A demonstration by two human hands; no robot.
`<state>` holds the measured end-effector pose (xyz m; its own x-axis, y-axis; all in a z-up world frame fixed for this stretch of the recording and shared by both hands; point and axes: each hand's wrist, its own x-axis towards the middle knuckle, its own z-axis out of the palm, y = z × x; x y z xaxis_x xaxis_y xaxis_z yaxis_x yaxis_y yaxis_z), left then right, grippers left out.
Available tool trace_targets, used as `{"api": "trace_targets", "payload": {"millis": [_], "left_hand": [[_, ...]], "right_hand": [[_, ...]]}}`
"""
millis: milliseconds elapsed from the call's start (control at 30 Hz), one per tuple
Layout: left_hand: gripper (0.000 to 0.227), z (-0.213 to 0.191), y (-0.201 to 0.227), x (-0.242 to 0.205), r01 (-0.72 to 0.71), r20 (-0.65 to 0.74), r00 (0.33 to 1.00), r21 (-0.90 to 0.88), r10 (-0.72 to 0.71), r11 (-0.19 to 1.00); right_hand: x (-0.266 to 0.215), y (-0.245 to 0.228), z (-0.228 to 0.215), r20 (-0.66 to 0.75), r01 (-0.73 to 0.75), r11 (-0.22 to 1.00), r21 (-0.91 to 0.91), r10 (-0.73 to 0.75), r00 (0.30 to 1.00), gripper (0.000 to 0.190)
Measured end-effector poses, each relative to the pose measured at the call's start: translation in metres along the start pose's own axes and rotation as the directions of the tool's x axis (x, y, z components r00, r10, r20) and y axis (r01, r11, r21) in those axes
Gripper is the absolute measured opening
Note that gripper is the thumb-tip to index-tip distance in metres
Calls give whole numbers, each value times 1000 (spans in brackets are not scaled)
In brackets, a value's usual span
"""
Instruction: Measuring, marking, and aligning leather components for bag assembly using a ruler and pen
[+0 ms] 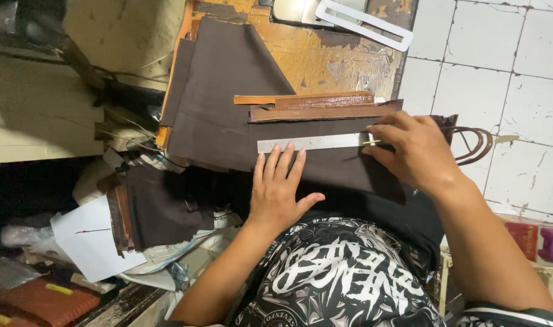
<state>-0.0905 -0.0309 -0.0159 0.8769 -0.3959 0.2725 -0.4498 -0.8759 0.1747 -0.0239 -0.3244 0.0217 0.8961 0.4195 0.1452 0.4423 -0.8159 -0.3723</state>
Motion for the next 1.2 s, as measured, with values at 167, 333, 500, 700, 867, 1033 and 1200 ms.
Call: {"api": "trace_targets", "payload": {"millis": [167,333,500,700,867,1033,1200], "left_hand": [[96,3,-1,-1,0,-6,1000,13,0,1000],[94,6,-1,-2,-12,-17,1000,21,12,1000],[89,6,0,-1,7,-32,999,-11,-7,1000],[91,9,-1,-3,13,-17,1000,4,-13,1000],[88,9,-2,-4,13,-20,1000,-17,-14,1000],[88,11,-1,-4,20,-32,999,-10,-20,1000],[86,13,-2,-5,22,-39,999,-19,-23,1000]], "right_hand": [[-34,33,-1,-136,-262,965,-16,257,957,38],[-51,38,1,-52,-523,835,170,537,842,40],[-59,37,6,10,-626,653,427,689,725,31],[-61,37,12,-10,-593,664,456,670,743,27],[-60,32,7,17,-610,659,440,673,739,25],[-56,32,8,14,-606,653,454,674,738,27],[-58,38,13,3,-595,679,431,658,753,25]]}}
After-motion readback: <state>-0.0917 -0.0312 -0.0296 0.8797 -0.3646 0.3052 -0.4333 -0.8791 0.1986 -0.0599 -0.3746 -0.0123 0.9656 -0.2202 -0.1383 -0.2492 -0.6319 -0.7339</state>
